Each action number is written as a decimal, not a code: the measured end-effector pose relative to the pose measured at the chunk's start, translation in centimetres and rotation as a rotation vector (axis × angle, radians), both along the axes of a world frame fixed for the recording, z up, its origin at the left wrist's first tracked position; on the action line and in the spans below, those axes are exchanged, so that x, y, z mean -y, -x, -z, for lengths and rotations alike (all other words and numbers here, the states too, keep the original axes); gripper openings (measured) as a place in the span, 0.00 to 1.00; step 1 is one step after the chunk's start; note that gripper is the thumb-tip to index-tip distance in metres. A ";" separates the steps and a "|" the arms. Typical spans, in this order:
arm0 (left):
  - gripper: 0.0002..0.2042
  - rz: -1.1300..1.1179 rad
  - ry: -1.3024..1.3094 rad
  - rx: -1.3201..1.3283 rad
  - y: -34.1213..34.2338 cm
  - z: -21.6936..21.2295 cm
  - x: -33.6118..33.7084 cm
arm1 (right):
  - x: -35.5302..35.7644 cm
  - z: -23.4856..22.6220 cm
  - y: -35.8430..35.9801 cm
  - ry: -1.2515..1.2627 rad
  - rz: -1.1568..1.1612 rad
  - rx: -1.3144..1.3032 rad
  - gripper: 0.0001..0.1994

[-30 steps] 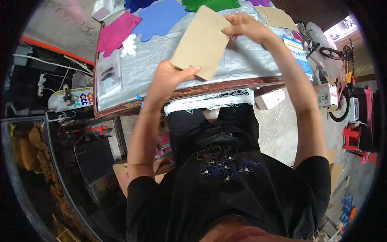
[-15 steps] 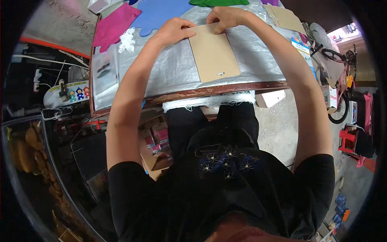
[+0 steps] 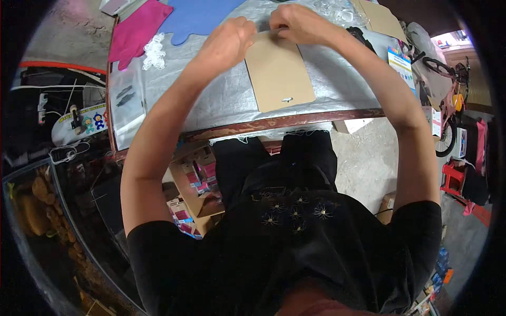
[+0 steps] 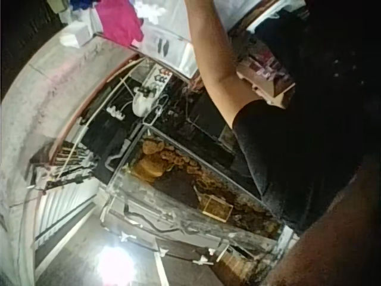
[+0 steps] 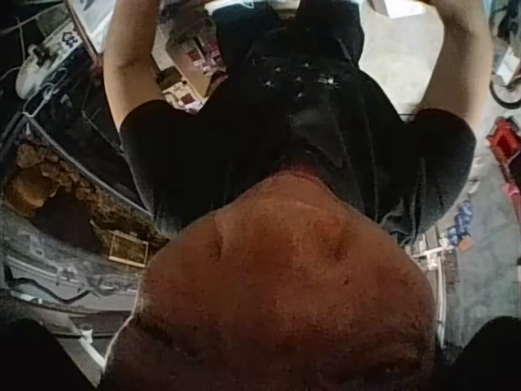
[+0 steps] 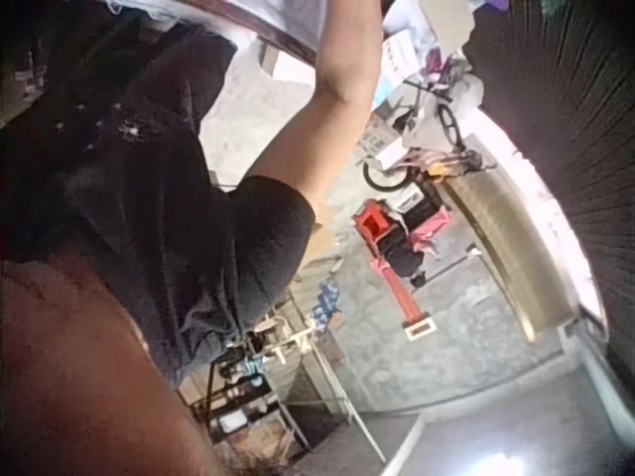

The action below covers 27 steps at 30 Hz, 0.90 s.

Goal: Stacking and organizing colorful plastic sheets on a table.

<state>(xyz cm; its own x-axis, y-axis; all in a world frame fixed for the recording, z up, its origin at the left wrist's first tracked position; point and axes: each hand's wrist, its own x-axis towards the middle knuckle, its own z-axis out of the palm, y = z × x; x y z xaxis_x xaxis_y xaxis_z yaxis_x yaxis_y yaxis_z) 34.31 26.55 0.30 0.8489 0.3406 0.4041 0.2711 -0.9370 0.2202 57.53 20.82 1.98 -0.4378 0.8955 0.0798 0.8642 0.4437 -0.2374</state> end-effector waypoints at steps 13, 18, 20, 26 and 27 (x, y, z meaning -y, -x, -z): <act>0.10 -0.094 -0.223 0.070 0.7 0.6 4.0 | 5.9 2.7 3.8 -0.569 0.015 0.121 0.10; 0.10 -0.101 -0.273 -0.060 1.0 -0.3 5.1 | 7.3 2.8 4.9 -0.563 0.085 0.247 0.09; 0.10 -0.114 -0.320 -0.159 1.1 -0.6 6.0 | 7.8 2.8 5.2 -0.552 0.106 0.278 0.09; 0.13 -0.144 -0.289 -0.265 0.8 -0.9 7.5 | 8.5 2.0 5.7 -0.477 0.083 0.304 0.09; 0.14 -0.149 -0.285 -0.304 0.8 -0.9 7.7 | 8.5 1.9 5.7 -0.460 0.070 0.315 0.09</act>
<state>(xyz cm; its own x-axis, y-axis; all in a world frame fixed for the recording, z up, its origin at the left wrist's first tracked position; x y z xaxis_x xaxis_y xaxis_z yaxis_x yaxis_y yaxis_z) 33.54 18.80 1.15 0.8938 0.3796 0.2390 0.4205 -0.8945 -0.1516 51.86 12.30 0.07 -0.4443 0.8273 0.3437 0.8932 0.3795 0.2412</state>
